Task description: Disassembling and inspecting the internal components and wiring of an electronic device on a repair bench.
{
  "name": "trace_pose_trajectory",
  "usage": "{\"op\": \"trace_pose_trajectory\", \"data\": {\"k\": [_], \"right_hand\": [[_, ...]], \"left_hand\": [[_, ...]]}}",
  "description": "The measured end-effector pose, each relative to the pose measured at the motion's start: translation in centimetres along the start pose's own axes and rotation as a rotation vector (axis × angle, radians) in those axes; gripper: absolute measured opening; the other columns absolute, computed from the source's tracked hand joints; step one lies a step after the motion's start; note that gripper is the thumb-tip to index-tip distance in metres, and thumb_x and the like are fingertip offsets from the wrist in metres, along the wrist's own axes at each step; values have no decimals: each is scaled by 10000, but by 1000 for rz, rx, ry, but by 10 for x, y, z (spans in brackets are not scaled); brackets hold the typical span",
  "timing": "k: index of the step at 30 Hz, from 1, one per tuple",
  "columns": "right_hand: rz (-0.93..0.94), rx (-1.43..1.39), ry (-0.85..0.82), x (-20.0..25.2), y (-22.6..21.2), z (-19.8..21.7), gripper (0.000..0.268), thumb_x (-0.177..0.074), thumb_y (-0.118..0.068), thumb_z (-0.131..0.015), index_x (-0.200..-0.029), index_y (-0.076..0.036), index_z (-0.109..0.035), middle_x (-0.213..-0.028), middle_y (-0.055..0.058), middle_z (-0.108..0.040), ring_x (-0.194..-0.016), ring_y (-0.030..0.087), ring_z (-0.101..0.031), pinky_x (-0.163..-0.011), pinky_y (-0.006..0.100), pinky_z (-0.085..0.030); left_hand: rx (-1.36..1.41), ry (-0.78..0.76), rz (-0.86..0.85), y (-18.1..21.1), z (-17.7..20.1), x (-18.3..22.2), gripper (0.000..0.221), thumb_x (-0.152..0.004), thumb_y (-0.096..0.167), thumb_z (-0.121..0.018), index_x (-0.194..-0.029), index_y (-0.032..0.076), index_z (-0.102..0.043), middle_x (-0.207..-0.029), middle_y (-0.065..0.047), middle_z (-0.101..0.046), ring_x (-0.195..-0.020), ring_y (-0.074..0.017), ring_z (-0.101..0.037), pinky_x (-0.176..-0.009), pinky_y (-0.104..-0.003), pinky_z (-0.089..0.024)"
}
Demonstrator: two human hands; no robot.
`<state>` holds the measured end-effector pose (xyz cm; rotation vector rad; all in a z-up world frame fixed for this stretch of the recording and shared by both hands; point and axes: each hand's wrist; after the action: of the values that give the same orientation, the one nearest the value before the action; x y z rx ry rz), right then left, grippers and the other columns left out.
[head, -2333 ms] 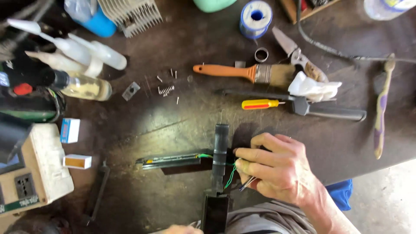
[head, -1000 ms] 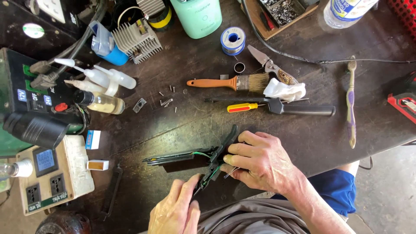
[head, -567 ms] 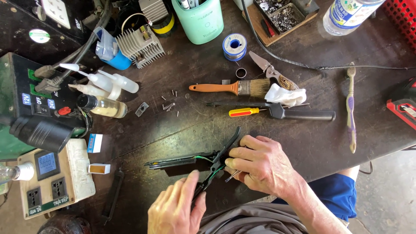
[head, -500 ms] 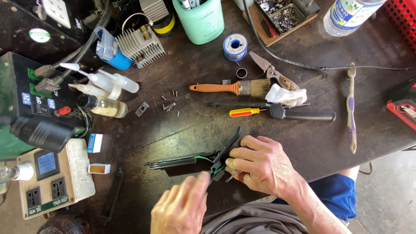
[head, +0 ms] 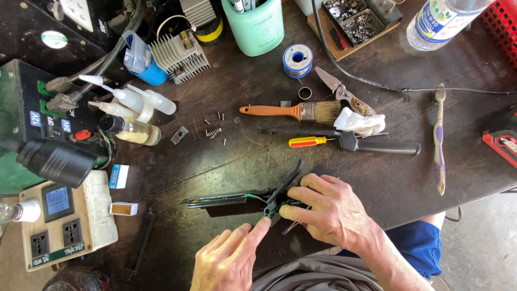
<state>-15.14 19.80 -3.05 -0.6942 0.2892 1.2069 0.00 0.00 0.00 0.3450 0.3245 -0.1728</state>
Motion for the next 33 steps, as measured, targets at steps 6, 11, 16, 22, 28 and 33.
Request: {"op": "trace_pose_trajectory", "data": {"k": [6,11,16,22,28,33], "right_hand": [[-67,-45,31,0,0,-3,461,-694,140,-562,-1060,-138,-596,-925,-26,-682,-733,188,-535,-515,302,-426],[-44,-16,-7,-5,-2,3,116,-943,-83,-656,-1037,-145,-684,-931,-26,-679,-716,215,-515,-519,325,-402],[-41,-6,17,-8,-4,5,217,-825,-15,-622,-971,-172,-658,-914,-42,-654,-720,212,-502,-526,322,-410],[7,10,15,-5,-3,4,158,-866,-65,-643,-1004,-141,-659,-991,4,-676,-765,223,-554,-537,322,-426],[17,24,-15,-5,-4,4,109,-906,-123,-623,-1012,-138,-645,-1008,13,-660,-803,226,-565,-549,326,-417],[24,37,-34,-5,-2,4,124,-917,-133,-617,-1037,-147,-642,-1025,8,-646,-833,222,-578,-546,321,-412]], "left_hand": [[7,36,32,5,3,-6,361,-945,21,-562,-1242,164,-707,-924,35,-690,-533,-153,-470,-492,-275,-461],[47,1,57,3,2,-3,444,-877,-33,-577,-1260,160,-693,-895,44,-681,-572,-150,-500,-495,-271,-472],[48,-6,54,3,4,-5,400,-908,-3,-577,-1266,146,-673,-876,48,-684,-577,-148,-518,-496,-274,-475],[110,-67,88,0,5,-3,436,-913,15,-580,-1317,164,-646,-895,58,-693,-615,-151,-563,-508,-286,-501],[215,-87,182,-5,5,-1,370,-961,155,-603,-1330,161,-640,-1022,35,-753,-780,-140,-709,-615,-287,-574],[160,14,296,-1,0,5,333,-939,265,-655,-1244,132,-655,-913,-16,-802,-782,-118,-795,-644,-256,-601]]}}
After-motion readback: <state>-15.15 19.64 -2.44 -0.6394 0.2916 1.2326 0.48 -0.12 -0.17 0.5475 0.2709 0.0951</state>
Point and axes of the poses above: each hand's wrist, its own x-axis away from the middle knuckle, its own z-axis out of the back of the hand, y = z × x
